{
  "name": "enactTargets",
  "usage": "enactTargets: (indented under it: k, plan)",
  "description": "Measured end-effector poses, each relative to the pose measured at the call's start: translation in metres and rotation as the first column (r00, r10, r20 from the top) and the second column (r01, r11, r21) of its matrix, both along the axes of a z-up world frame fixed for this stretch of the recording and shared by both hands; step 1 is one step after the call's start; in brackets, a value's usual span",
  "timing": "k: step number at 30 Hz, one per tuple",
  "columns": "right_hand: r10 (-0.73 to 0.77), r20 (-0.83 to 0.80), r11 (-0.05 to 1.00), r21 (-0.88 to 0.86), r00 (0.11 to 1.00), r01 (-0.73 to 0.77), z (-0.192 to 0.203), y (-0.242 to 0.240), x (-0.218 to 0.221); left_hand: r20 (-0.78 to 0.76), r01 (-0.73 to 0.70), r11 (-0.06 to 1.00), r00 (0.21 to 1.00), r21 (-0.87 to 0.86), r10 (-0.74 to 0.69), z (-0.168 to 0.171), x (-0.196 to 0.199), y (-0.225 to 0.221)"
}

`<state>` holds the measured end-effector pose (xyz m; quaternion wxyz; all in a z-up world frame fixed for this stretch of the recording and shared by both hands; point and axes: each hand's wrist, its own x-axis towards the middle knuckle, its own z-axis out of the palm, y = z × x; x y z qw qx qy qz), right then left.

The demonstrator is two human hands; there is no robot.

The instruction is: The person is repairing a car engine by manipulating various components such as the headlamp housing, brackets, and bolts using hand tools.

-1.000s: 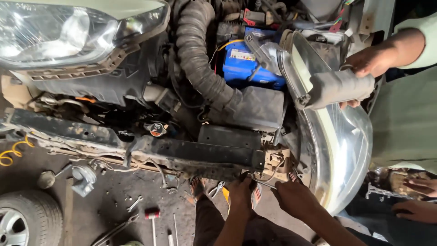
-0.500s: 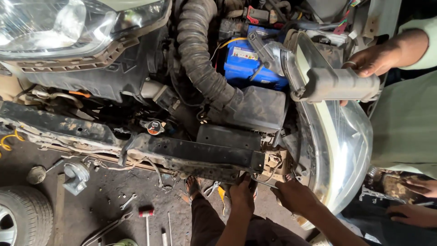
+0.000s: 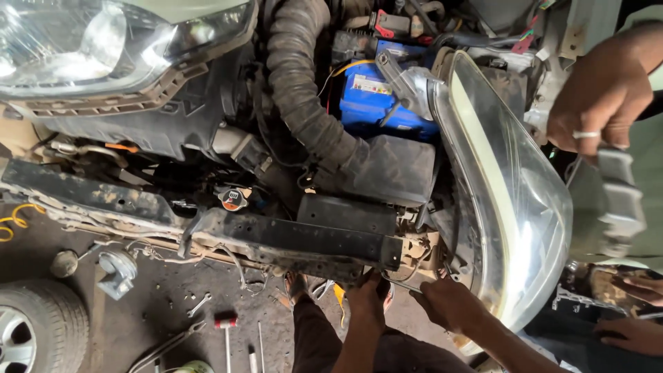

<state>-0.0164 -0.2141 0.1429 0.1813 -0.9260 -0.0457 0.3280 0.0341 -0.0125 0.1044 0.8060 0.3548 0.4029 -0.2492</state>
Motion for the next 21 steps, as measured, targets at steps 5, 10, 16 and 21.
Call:
enactTargets:
  k: [5, 10, 16, 21]
  plan:
    - [-0.043, 0.256, 0.986, 0.165, 0.966, 0.000, -0.055, -0.024, -0.029, 0.007, -0.011, 1.000, 1.000, 0.027, 0.011, 0.000, 0.005, -0.002]
    - [-0.485, -0.370, 0.860, -0.038, 0.792, 0.509, -0.007, -0.006, -0.011, 0.026, -0.006, 0.999, 1.000, 0.035, 0.005, 0.026, 0.009, 0.003]
    - [-0.167, -0.058, 0.984, 0.049, 0.984, 0.170, 0.005, 0.003, -0.007, 0.018, 0.101, 0.995, 0.995, 0.025, -0.101, -0.049, -0.019, 0.013]
    - [-0.396, -0.221, 0.918, -0.133, 0.891, 0.374, 0.104, 0.043, -0.021, 0.397, 0.548, 0.831, 0.745, 0.094, -0.536, -0.108, -0.047, 0.042]
